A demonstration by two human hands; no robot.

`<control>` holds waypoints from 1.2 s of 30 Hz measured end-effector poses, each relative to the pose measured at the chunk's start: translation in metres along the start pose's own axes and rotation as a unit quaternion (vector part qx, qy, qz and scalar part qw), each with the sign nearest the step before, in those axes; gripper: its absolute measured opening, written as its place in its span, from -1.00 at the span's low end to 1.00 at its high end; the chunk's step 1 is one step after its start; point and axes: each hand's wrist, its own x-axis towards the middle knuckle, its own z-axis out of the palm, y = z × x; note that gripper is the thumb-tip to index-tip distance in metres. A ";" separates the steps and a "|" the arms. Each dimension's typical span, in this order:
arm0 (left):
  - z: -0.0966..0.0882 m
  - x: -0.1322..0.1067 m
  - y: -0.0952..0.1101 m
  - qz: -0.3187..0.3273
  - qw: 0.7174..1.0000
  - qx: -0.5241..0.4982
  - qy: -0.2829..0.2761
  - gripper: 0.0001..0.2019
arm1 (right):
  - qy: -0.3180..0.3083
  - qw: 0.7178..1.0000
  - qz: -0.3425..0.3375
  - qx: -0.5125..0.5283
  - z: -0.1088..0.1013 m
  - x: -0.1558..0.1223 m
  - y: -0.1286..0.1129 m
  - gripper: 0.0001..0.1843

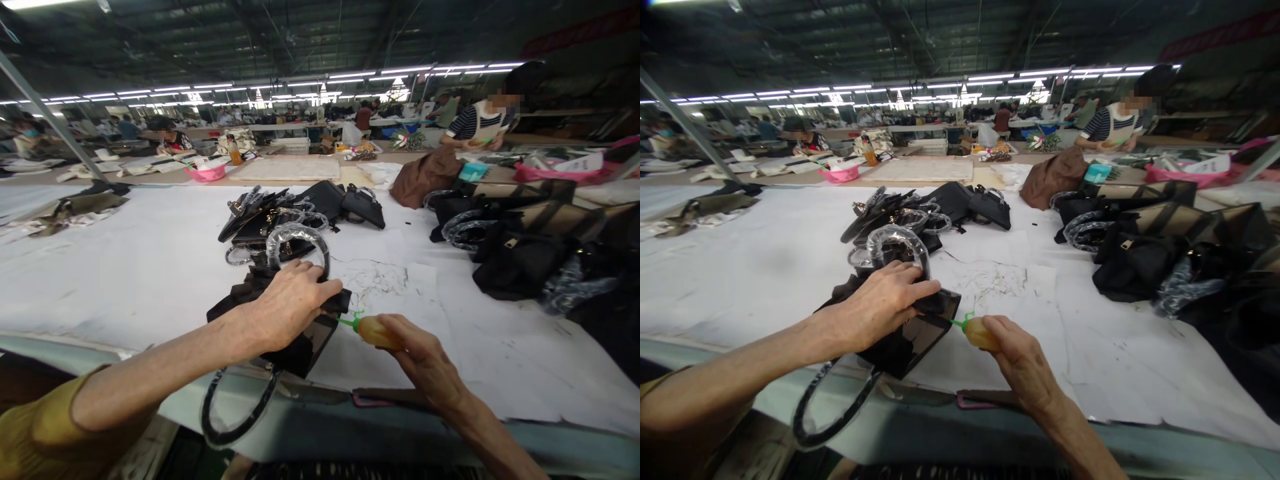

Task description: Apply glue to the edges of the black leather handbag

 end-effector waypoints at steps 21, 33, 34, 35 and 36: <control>0.018 -0.020 0.009 -0.019 0.998 -0.047 0.030 -0.61 | -0.029 0.972 0.221 0.081 -0.006 0.003 -0.016 -0.70; 0.024 -0.029 0.011 -0.017 0.996 -0.062 0.059 -0.61 | -0.023 0.956 0.239 0.168 -0.004 -0.002 -0.019 -0.85; 0.025 -0.029 0.011 -0.018 0.996 -0.064 0.060 -0.61 | -0.025 0.955 0.239 0.172 -0.004 -0.002 -0.019 -0.85; 0.025 -0.029 0.011 -0.019 0.996 -0.064 0.060 -0.60 | -0.028 0.955 0.238 0.176 -0.003 -0.002 -0.018 -0.86; 0.025 -0.029 0.011 -0.020 0.996 -0.065 0.059 -0.60 | -0.032 0.954 0.237 0.179 -0.001 -0.002 -0.017 -0.86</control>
